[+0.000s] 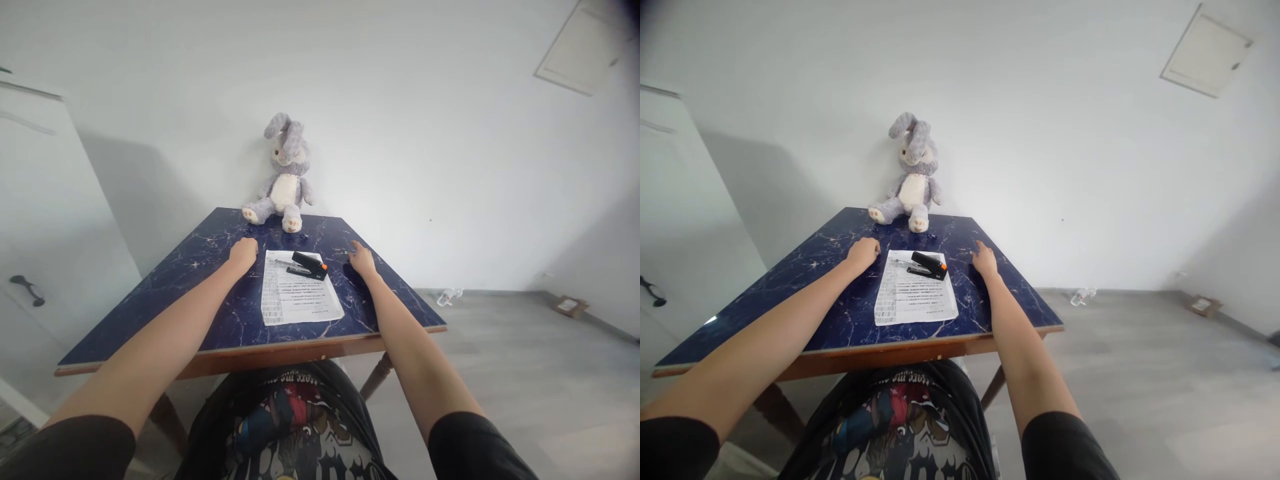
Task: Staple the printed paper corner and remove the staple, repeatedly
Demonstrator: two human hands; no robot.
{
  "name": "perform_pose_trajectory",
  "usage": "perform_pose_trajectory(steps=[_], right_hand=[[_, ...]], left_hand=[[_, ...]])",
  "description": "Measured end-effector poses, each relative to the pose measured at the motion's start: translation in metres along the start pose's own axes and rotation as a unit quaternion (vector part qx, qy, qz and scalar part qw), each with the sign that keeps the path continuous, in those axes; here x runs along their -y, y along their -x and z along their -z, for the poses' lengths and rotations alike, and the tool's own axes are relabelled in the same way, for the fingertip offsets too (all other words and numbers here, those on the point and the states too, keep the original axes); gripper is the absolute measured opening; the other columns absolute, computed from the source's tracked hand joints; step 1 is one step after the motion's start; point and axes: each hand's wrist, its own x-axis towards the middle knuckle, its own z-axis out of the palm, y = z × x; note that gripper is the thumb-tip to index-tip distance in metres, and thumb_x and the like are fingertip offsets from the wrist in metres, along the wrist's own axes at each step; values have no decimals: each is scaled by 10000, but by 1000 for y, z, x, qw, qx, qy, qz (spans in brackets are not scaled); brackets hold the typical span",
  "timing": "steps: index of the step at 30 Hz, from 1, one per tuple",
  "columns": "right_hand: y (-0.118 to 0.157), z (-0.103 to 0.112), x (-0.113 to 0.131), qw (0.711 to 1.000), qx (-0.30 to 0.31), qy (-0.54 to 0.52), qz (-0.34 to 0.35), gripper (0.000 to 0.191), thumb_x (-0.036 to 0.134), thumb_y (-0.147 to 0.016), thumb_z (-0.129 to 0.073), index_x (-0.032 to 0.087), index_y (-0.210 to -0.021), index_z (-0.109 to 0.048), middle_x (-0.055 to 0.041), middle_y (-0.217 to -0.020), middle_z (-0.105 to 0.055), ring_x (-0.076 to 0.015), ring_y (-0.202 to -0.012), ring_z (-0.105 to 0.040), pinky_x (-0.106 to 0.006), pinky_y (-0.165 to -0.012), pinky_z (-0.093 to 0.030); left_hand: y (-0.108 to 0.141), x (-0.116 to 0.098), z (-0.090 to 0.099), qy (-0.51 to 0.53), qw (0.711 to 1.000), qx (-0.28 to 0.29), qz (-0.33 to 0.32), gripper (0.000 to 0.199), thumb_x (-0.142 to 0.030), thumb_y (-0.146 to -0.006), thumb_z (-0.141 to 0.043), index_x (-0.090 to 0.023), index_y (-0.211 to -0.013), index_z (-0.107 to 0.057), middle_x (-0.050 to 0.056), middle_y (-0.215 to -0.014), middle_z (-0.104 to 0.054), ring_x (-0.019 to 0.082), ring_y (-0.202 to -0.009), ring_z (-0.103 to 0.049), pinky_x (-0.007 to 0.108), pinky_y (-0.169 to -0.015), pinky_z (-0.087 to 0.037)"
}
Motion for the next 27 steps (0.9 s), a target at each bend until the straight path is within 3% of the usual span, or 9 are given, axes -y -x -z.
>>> perform_pose_trajectory(steps=[3, 5, 9, 11, 14, 20, 27], right_hand=[[3, 8, 16, 998, -34, -55, 4, 394, 341, -908, -575, 155, -1241, -675, -145, -1068, -764, -300, -991, -708, -484, -1023, -508], [9, 9, 33, 992, -21, -117, 37, 367, 426, -937, -544, 170, -1160, -684, -120, -1000, -768, -277, -941, -707, -451, -969, -531], [28, 3, 73, 957, 110, -205, 172, 411, 532, -989, -504, 223, -1216, -653, -91, -1155, -743, -254, -1039, -672, -400, -932, -522], [36, -2, 87, 941, 170, -184, 230, 395, 531, -994, -519, 245, -1228, -658, -82, -1185, -725, -253, -1043, -651, -396, -919, -511], [42, -6, 97, 933, 204, -149, 258, 394, 531, -1016, -484, 242, -1200, -679, -87, -1124, -717, -250, -991, -635, -400, -891, -502], [41, -3, 92, 942, 190, -129, 246, 393, 536, -1003, -499, 224, -1126, -704, -83, -1017, -708, -233, -867, -617, -394, -846, -492], [39, -5, 91, 942, 202, -102, 248, 436, 544, -1022, -441, 212, -1066, -721, -80, -941, -696, -240, -853, -622, -382, -823, -480]], left_hand=[[3, -13, -2, 124, 990, -1, -65, 104, -205, -821, -670, -208, -878, -757, 141, -935, -763, 311, -953, -724, 442, -991, -526], [7, -24, -5, 219, 966, 37, -134, 165, -289, -843, -666, -213, -950, -766, 98, -929, -771, 264, -918, -717, 389, -981, -533], [16, -37, -10, 300, 924, 125, -203, 221, -371, -785, -743, -207, -928, -785, 70, -941, -783, 258, -923, -711, 371, -990, -523], [20, -39, -11, 303, 915, 151, -219, 185, -349, -765, -772, -211, -886, -795, 67, -931, -785, 265, -921, -714, 375, -1003, -510], [21, -40, -11, 268, 916, 155, -256, 124, -312, -793, -749, -220, -851, -809, 77, -922, -780, 273, -929, -710, 383, -1018, -490], [20, -44, -5, 209, 927, 157, -269, 116, -302, -772, -767, -258, -854, -837, 85, -930, -787, 295, -1009, -696, 374, -1035, -470], [19, -42, -5, 234, 928, 165, -239, 138, -331, -697, -828, -269, -818, -851, 62, -890, -806, 279, -889, -731, 346, -928, -523]])
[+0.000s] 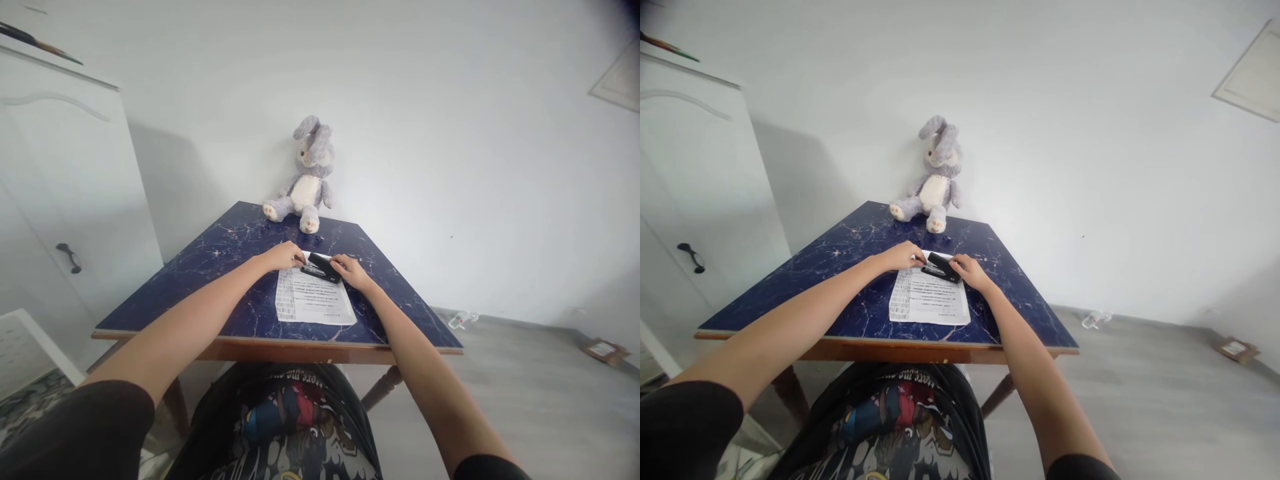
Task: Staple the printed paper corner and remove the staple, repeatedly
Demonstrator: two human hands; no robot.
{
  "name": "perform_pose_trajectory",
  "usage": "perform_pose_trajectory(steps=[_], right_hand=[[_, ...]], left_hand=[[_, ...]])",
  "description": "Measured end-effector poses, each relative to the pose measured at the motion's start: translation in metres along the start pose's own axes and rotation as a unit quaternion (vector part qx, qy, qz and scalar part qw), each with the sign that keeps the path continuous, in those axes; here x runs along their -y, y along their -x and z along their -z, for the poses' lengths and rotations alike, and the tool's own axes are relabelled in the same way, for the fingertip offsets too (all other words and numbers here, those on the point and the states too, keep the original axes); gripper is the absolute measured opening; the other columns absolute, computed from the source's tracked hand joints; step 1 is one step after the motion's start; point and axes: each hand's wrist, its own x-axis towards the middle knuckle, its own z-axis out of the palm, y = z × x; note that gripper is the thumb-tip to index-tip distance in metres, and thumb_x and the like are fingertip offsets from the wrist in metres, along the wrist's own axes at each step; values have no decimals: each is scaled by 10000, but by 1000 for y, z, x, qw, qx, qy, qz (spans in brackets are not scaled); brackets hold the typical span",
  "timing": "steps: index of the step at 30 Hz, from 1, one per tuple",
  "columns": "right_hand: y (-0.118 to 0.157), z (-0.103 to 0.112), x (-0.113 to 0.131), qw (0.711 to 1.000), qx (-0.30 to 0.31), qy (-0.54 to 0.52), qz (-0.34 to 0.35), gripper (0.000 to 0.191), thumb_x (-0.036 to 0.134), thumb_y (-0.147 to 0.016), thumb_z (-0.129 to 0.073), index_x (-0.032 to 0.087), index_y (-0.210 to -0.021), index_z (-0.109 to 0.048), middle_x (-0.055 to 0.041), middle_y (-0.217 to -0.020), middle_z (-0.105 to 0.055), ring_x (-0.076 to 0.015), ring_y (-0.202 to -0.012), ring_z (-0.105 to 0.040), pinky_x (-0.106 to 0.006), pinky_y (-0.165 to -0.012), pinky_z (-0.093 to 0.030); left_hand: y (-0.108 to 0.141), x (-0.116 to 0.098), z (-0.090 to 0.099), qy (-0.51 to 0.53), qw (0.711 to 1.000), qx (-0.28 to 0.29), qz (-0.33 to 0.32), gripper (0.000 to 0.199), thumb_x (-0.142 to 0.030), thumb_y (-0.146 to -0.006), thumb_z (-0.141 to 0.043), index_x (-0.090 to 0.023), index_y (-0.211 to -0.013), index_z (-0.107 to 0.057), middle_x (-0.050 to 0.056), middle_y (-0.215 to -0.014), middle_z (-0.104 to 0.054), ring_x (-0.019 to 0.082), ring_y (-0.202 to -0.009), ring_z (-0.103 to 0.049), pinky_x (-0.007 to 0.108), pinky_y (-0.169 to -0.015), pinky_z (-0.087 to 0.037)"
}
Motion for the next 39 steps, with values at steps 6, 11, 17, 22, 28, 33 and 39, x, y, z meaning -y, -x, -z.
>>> perform_pose_trajectory(steps=[6, 11, 17, 22, 28, 33, 39], right_hand=[[1, -7, 5, 998, 39, -8, 40, 519, 535, -943, -634, 194, -1334, -615, -104, -1184, -714, -249, -1001, -668, -364, -897, -502], [2, -10, 8, 999, 31, 2, 25, 466, 490, -936, -651, 196, -1297, -629, -68, -1087, -747, -209, -862, -677, -326, -812, -504], [3, -6, 10, 999, 41, 2, 22, 450, 477, -934, -645, 199, -1287, -624, -72, -1114, -748, -210, -880, -681, -324, -813, -506], [4, -6, 7, 999, 37, 11, 22, 458, 467, -923, -650, 185, -1283, -626, -74, -1083, -749, -209, -851, -674, -326, -794, -503], [3, -6, 8, 999, 39, -5, 29, 450, 468, -920, -651, 173, -1260, -627, -79, -1068, -741, -219, -879, -674, -331, -821, -506], [2, -5, 19, 998, 47, -20, 22, 412, 468, -924, -644, 180, -1218, -636, -62, -1006, -740, -207, -827, -659, -320, -782, -508], [2, -10, 22, 998, 45, -33, 15, 401, 438, -918, -632, 207, -1246, -638, -56, -1039, -749, -238, -922, -678, -353, -871, -519]], left_hand=[[3, 11, 10, 3, 998, 48, -38, 245, -339, -767, -811, -226, -979, -856, 75, -1013, -818, 240, -942, -749, 297, -918, -524], [9, 17, 18, -1, 998, 45, -41, 295, -388, -796, -796, -180, -997, -852, 86, -988, -818, 225, -898, -744, 283, -885, -531], [8, 12, 14, -53, 994, 21, -94, 112, -293, -785, -789, -187, -813, -812, 56, -1014, -804, 206, -963, -727, 274, -941, -496], [6, 10, 8, -13, 997, -20, -67, 167, -312, -852, -713, -153, -877, -758, 53, -911, -779, 182, -871, -706, 280, -869, -510], [-2, 14, 6, 65, 990, -121, -39, 253, -299, -944, -577, -153, -1093, -720, 29, -836, -735, 148, -762, -674, 277, -794, -520], [-4, 12, 0, 156, 974, -139, 84, 316, -347, -925, -599, -101, -1031, -767, 70, -776, -727, 158, -685, -660, 281, -693, -528], [2, 13, -1, 53, 990, -119, 44, 327, -393, -797, -752, -131, -980, -822, 63, -775, -754, 193, -737, -668, 304, -776, -509]])
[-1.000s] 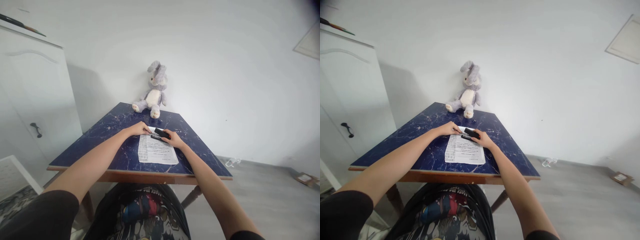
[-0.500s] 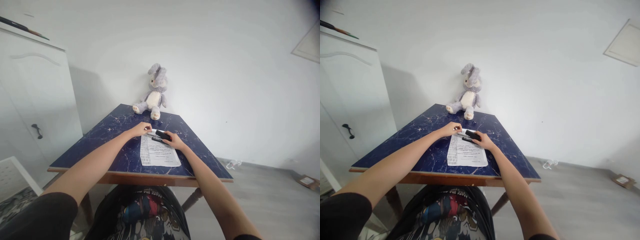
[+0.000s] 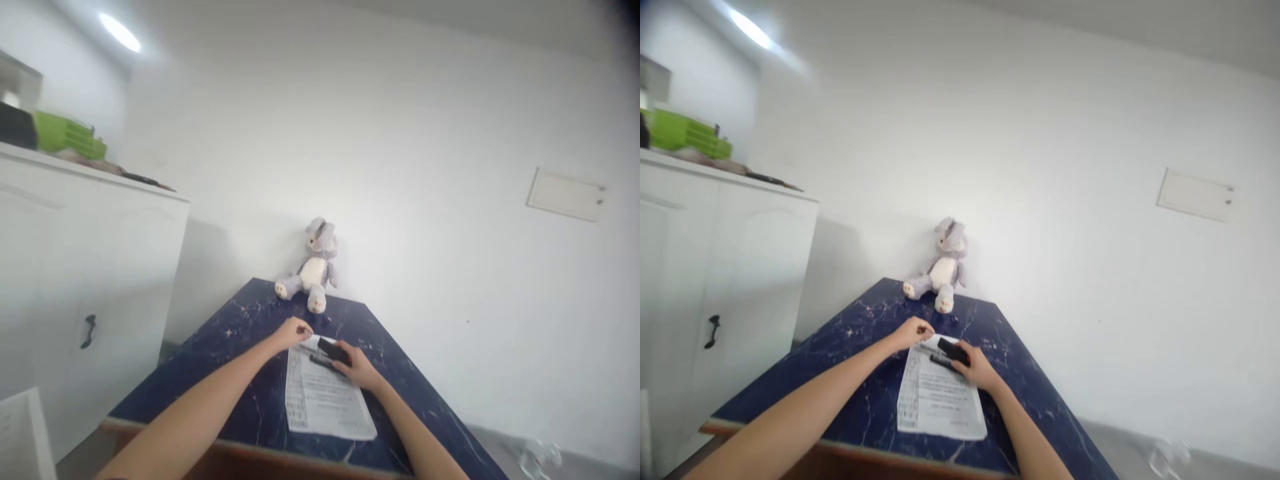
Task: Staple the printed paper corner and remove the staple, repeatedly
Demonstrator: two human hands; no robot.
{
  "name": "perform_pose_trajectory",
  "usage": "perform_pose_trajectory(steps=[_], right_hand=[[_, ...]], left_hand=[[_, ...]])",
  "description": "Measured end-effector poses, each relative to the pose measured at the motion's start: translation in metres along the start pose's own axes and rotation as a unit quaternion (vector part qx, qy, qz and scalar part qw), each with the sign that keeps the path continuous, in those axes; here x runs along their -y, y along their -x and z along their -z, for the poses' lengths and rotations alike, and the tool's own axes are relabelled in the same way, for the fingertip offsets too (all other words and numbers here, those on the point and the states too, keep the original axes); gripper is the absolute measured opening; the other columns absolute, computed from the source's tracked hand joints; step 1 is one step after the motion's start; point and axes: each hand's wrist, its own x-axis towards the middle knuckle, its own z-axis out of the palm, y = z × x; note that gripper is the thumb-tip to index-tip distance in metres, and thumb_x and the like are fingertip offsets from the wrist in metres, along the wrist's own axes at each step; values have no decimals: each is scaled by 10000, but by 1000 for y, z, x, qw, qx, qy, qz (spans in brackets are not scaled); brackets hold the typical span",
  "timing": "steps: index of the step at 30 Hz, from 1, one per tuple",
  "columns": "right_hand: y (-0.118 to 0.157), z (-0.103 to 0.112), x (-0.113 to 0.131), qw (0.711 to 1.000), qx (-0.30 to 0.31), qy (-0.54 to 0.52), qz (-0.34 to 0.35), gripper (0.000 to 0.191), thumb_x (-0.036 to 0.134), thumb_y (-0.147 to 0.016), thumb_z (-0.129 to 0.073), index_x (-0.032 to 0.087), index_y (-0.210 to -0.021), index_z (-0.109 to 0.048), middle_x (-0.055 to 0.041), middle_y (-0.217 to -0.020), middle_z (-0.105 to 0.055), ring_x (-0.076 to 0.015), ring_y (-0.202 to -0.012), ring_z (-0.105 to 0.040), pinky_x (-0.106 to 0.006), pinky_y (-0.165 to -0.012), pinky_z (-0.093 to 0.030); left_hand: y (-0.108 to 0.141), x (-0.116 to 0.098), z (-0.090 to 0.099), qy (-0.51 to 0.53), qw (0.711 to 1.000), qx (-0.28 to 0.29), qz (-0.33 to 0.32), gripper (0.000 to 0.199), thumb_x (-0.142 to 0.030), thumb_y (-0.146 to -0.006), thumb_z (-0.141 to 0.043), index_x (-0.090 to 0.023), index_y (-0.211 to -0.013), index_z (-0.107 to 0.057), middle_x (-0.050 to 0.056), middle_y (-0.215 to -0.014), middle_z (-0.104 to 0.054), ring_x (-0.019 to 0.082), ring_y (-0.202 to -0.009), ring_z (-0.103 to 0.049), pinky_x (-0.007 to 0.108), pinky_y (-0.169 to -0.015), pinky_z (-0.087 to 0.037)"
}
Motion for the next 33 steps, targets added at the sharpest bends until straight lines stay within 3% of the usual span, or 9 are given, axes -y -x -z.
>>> perform_pose_trajectory(steps=[4, 6, 10, 15, 19, 26, 33], right_hand=[[1, -7, -9, 999, -14, 21, -33, 495, 457, -891, -633, 219, -1325, -640, -80, -1134, -741, -274, -1008, -673, -382, -923, -518], [2, -9, -14, 998, -26, 26, -53, 525, 480, -877, -630, 228, -1337, -650, -96, -1218, -724, -300, -1105, -652, -394, -970, -509], [2, -8, -10, 997, -27, 23, -74, 591, 516, -859, -627, 227, -1375, -641, -108, -1291, -698, -323, -1183, -622, -415, -1031, -484], [2, -3, 9, 999, -22, 7, -40, 466, 532, -848, -636, 262, -1221, -709, -56, -1061, -742, -312, -1008, -660, -426, -941, -518], [3, 2, 19, 998, -42, 4, -41, 477, 564, -813, -661, 306, -1211, -718, -48, -1085, -739, -344, -1029, -661, -458, -939, -528], [3, -1, 6, 999, -23, 0, -37, 514, 572, -849, -630, 280, -1266, -695, -72, -1145, -737, -340, -1067, -663, -455, -971, -524], [3, -2, -2, 999, -19, 18, -47, 585, 592, -863, -613, 245, -1331, -668, -100, -1228, -721, -345, -1137, -649, -476, -1020, -500]], left_hand=[[6, -1, -1, -64, 998, -14, -9, 381, -323, -774, -737, -190, -1124, -808, 72, -1025, -794, 234, -946, -699, 336, -942, -482], [9, 0, -5, -86, 996, 2, -11, 294, -321, -788, -714, -209, -1036, -825, 57, -1019, -793, 243, -990, -693, 363, -1017, -449], [11, 6, -14, -87, 996, 32, -13, 233, -306, -793, -691, -198, -953, -821, 63, -1023, -775, 247, -994, -689, 331, -937, -488], [13, 7, -15, -95, 993, 76, -2, 295, -371, -805, -691, -208, -1023, -803, 62, -1047, -759, 253, -986, -681, 338, -889, -510], [14, 1, -10, -92, 993, 78, 7, 305, -411, -776, -728, -218, -996, -816, 57, -1035, -768, 258, -962, -682, 345, -877, -518], [14, -3, -10, -96, 993, 65, -8, 261, -299, -739, -740, -195, -955, -842, 56, -961, -799, 230, -893, -706, 308, -845, -516], [14, -6, -11, -91, 993, 68, -12, 259, -293, -769, -724, -185, -969, -848, 57, -943, -808, 224, -881, -712, 299, -841, -516]])
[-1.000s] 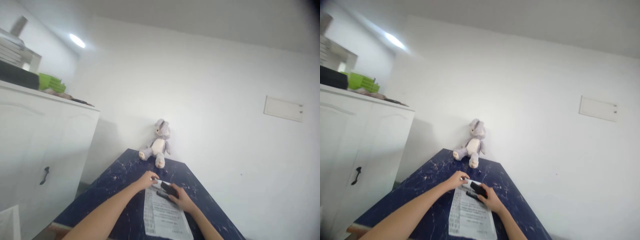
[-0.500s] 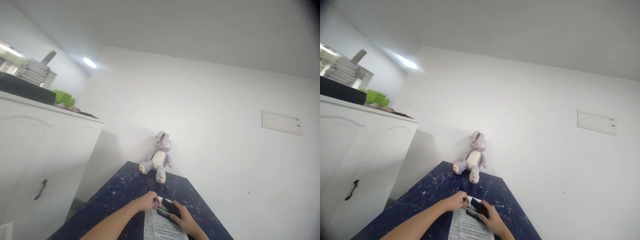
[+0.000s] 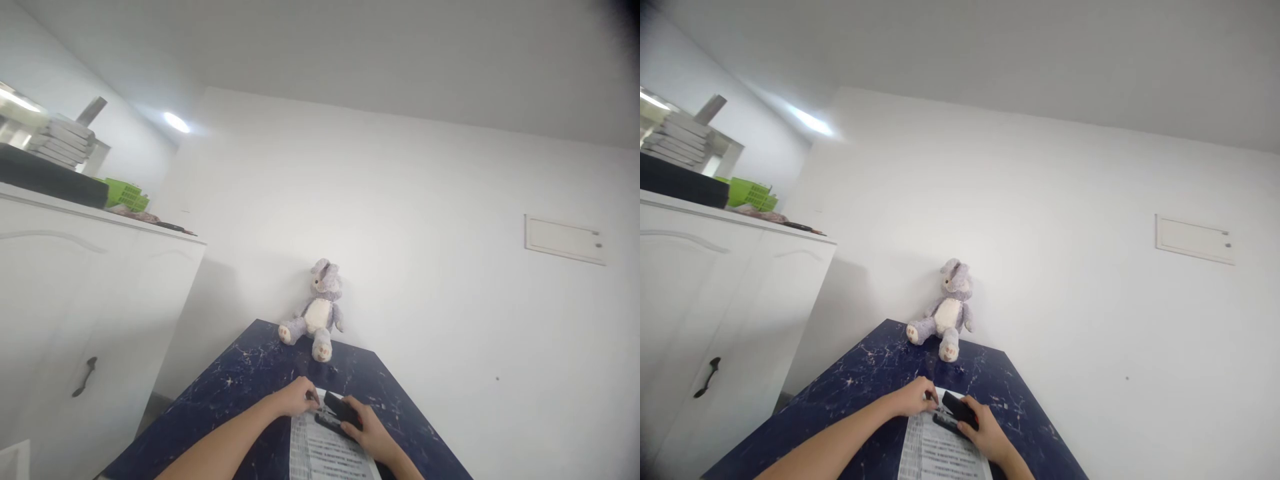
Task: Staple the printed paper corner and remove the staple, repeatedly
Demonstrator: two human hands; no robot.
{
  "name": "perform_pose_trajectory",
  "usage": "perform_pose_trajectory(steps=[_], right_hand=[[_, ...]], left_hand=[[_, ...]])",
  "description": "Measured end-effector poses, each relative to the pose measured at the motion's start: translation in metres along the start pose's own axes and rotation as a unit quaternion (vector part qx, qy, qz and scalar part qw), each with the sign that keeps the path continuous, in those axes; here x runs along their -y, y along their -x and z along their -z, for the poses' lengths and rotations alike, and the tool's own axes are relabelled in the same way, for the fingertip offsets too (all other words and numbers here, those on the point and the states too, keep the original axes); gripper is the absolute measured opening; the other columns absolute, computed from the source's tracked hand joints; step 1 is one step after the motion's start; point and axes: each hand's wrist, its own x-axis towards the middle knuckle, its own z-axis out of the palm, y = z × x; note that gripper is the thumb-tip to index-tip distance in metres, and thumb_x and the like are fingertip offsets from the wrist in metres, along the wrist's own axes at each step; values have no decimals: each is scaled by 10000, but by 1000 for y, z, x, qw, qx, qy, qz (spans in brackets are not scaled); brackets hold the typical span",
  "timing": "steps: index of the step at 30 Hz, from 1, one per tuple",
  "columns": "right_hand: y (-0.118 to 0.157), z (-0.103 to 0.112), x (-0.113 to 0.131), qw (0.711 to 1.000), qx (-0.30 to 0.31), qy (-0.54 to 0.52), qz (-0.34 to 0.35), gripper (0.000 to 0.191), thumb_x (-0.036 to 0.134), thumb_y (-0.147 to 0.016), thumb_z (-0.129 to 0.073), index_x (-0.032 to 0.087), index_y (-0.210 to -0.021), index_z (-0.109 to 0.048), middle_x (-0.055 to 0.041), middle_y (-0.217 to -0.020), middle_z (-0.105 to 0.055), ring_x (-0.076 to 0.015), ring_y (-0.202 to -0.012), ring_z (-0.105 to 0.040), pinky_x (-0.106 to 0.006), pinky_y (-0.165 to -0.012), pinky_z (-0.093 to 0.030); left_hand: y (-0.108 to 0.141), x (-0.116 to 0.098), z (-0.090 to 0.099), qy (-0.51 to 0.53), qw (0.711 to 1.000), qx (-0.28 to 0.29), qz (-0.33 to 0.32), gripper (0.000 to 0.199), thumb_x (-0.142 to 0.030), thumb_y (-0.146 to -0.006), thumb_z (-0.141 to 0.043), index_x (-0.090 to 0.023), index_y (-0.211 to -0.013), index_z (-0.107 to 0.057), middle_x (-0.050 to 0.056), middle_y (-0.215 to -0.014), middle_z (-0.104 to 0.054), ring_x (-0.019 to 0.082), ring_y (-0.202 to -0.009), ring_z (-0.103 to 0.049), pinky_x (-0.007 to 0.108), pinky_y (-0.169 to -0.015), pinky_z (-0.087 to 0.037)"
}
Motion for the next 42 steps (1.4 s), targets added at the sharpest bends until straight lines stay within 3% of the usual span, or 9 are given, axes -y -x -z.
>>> perform_pose_trajectory(steps=[5, 12, 16, 20, 24, 28, 32, 42], right_hand=[[1, 3, 6, 1000, -13, -15, 11, 465, 538, -833, -641, 359, -1258, -702, -53, -1192, -740, -366, -1123, -662, -501, -1003, -514], [0, 2, 9, 999, -1, -31, 36, 411, 447, -870, -638, 272, -1240, -680, -48, -1094, -749, -313, -1000, -685, -425, -903, -532], [-1, 3, 9, 998, 6, -47, 46, 384, 415, -887, -634, 234, -1223, -672, -53, -1064, -754, -295, -974, -692, -396, -879, -534], [-1, 5, 6, 997, 12, -54, 60, 391, 426, -915, -636, 198, -1233, -648, -72, -1102, -751, -275, -988, -698, -388, -921, -522], [-2, 6, -1, 998, 22, -28, 58, 423, 474, -924, -637, 176, -1225, -639, -76, -1050, -754, -252, -906, -690, -375, -859, -528], [-2, 6, -11, 998, 24, -13, 53, 428, 493, -928, -636, 182, -1223, -642, -75, -1062, -748, -237, -887, -684, -354, -828, -525], [-2, 8, -18, 999, 15, -11, 50, 439, 503, -926, -644, 179, -1222, -649, -80, -1059, -747, -248, -902, -686, -366, -849, -522], [-2, 8, -16, 996, 19, -53, 64, 481, 527, -921, -662, 161, -1234, -661, -91, -1106, -739, -260, -946, -674, -375, -888, -516]], left_hand=[[-2, 4, 2, -12, 1000, 10, -11, 277, -316, -723, -775, -211, -966, -857, 52, -936, -804, 224, -867, -711, 298, -824, -524], [0, 13, 14, 7, 999, 36, -9, 373, -400, -679, -824, -208, -996, -864, 55, -855, -802, 208, -767, -703, 272, -723, -519], [4, 13, 24, 6, 999, 39, -20, 381, -395, -698, -828, -204, -1026, -859, 61, -899, -815, 209, -783, -713, 274, -751, -515], [7, 9, 33, -3, 997, 66, -32, 365, -353, -736, -822, -196, -1065, -847, 61, -917, -818, 193, -782, -710, 261, -762, -504], [4, 9, 36, 2, 992, 102, -70, 335, -331, -809, -779, -168, -1097, -833, 94, -1011, -814, 195, -832, -720, 255, -792, -503], [-1, 19, 36, 56, 986, 128, -96, 361, -297, -761, -828, -172, -1100, -826, 94, -1075, -807, 198, -907, -729, 250, -853, -504], [-4, 24, 32, 92, 985, 114, -85, 311, -238, -746, -828, -172, -1049, -838, 83, -1030, -814, 204, -914, -735, 268, -887, -505], [-8, 6, 14, 86, 991, 65, -79, 223, -236, -750, -822, -141, -951, -841, 78, -887, -807, 206, -841, -732, 300, -840, -519]])
